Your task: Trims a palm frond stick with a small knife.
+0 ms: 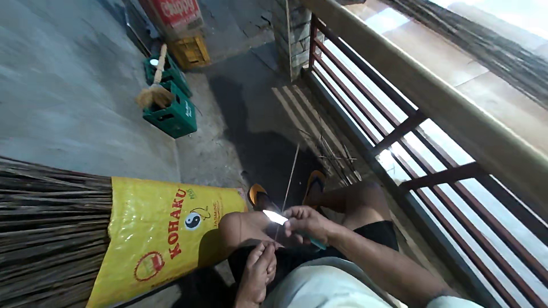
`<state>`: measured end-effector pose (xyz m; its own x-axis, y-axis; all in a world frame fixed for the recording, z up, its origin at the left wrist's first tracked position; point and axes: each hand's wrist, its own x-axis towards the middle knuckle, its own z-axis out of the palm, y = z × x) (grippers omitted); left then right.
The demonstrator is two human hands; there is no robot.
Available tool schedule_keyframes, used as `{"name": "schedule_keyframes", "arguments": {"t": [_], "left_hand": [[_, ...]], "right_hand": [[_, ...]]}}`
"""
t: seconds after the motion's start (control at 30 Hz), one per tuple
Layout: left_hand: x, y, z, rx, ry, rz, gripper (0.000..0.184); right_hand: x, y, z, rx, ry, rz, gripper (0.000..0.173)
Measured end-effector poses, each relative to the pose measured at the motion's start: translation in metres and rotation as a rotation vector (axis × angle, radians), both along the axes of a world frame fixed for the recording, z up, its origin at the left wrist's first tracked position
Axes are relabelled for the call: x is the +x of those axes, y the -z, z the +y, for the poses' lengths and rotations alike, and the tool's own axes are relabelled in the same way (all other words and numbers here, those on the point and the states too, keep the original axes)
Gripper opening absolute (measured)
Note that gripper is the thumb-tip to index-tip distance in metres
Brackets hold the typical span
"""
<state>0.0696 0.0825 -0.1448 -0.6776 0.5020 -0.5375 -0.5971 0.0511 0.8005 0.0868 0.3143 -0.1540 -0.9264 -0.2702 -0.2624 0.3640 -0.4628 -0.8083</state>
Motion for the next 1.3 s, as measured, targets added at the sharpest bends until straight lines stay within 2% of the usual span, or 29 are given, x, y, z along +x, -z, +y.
{"name": "schedule_keyframes", "arguments": {"t": [0.17, 0.27, 0.4, 0.47, 0.7, 0.77, 0.9, 1.03, 1.13, 1.3], "left_hand": [[0.0, 0.003, -0.01, 0.011, 0.019, -0.122, 0.02], [-0.001, 0.007, -0.013, 0.025, 0.021, -0.151, 0.021], [-0.004, 0.004, -0.009, 0.096, 0.01, -0.172, 0.02], [-0.005, 0.003, -0.01, 0.122, 0.009, -0.18, 0.02], [-0.004, 0.007, -0.01, 0.128, 0.032, -0.218, 0.018], [-0.003, 0.009, -0.008, 0.092, 0.043, -0.182, 0.018], [-0.009, 0.009, -0.002, -0.04, 0.076, 0.082, 0.025], [-0.012, 0.002, 0.014, -0.118, 0.024, 0.174, 0.016], [-0.01, 0.001, 0.012, -0.07, 0.041, 0.105, 0.015], [-0.005, 0.005, -0.006, 0.066, 0.079, -0.12, 0.018]], "right_hand": [[-0.008, 0.004, 0.023, -0.045, 0.209, -0.098, 0.026], [-0.001, 0.003, 0.014, -0.021, 0.107, -0.055, 0.034], [0.013, 0.001, -0.016, -0.022, -0.104, -0.016, 0.026], [0.011, 0.004, -0.016, -0.059, -0.104, -0.007, 0.022], [-0.002, 0.004, 0.009, -0.075, 0.033, -0.075, 0.026], [-0.002, 0.007, 0.007, -0.085, 0.052, -0.084, 0.026], [0.003, 0.009, -0.008, -0.08, 0.094, -0.064, 0.031], [0.01, 0.007, -0.022, -0.039, 0.017, -0.035, 0.029], [0.01, 0.005, -0.017, -0.025, 0.012, -0.022, 0.021], [-0.003, -0.006, 0.023, -0.021, 0.119, -0.075, 0.027]]}}
